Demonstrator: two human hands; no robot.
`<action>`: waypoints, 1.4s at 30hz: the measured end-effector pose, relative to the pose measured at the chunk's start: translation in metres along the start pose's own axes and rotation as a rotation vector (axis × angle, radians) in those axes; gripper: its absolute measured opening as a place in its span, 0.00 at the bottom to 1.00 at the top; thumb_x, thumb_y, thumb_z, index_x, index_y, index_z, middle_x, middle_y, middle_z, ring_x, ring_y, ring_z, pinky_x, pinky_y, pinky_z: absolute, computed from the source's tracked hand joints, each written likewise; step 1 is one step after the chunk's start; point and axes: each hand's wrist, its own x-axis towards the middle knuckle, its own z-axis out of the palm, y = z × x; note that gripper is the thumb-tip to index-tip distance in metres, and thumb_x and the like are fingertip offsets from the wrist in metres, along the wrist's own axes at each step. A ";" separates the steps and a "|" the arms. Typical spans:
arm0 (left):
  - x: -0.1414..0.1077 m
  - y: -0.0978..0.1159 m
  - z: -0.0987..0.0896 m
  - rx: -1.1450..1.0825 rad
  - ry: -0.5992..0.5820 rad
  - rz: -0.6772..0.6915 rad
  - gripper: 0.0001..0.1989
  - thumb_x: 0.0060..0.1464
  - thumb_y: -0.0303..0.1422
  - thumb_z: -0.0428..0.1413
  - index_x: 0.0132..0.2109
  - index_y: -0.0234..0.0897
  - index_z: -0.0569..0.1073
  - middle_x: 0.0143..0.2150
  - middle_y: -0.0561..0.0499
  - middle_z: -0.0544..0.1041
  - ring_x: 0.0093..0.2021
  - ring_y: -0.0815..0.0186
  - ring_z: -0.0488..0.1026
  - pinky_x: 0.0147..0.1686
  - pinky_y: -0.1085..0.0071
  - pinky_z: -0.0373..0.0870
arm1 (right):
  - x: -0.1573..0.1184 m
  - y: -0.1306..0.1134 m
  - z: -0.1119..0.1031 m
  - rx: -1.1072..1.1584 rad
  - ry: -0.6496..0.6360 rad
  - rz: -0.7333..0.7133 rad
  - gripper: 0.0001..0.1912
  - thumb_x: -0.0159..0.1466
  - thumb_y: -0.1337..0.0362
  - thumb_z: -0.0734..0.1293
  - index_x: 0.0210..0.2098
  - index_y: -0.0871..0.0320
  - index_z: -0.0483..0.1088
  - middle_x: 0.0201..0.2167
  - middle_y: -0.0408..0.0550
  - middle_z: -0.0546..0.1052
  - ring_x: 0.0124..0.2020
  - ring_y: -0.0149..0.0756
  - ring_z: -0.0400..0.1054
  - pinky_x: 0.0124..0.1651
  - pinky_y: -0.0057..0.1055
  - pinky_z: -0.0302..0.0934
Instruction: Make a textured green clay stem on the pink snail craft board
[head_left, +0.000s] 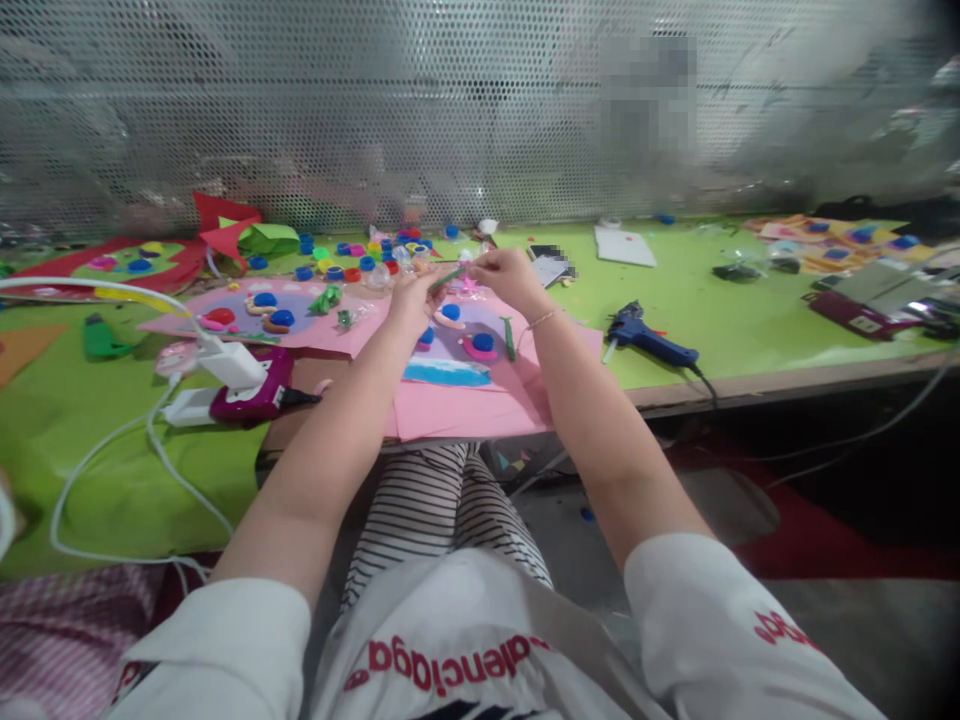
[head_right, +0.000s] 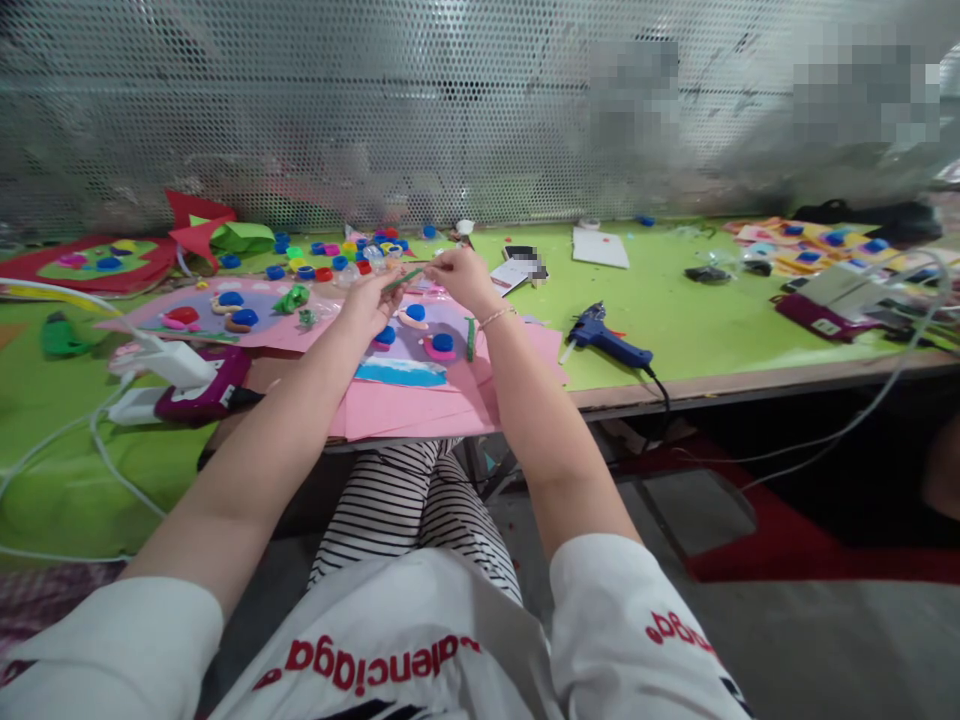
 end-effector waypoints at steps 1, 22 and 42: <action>0.001 -0.001 -0.001 0.011 -0.001 0.012 0.13 0.60 0.36 0.54 0.48 0.34 0.71 0.45 0.48 0.74 0.39 0.68 0.74 0.37 0.67 0.75 | 0.000 0.001 0.000 -0.035 -0.024 -0.036 0.12 0.58 0.63 0.65 0.35 0.62 0.78 0.27 0.50 0.75 0.32 0.38 0.67 0.39 0.36 0.61; -0.012 -0.003 0.007 0.058 -0.186 0.043 0.24 0.60 0.53 0.42 0.39 0.38 0.70 0.27 0.51 0.73 0.35 0.61 0.76 0.35 0.66 0.71 | -0.007 -0.012 0.015 -0.197 -0.133 -0.538 0.11 0.61 0.68 0.66 0.41 0.60 0.78 0.40 0.53 0.76 0.40 0.38 0.67 0.47 0.35 0.60; -0.032 -0.020 0.019 0.488 -0.337 0.131 0.18 0.60 0.44 0.45 0.37 0.36 0.72 0.31 0.51 0.75 0.22 0.74 0.68 0.26 0.75 0.66 | -0.049 -0.002 -0.062 0.179 -0.061 -0.018 0.11 0.57 0.62 0.69 0.35 0.62 0.78 0.23 0.47 0.76 0.22 0.28 0.65 0.26 0.26 0.59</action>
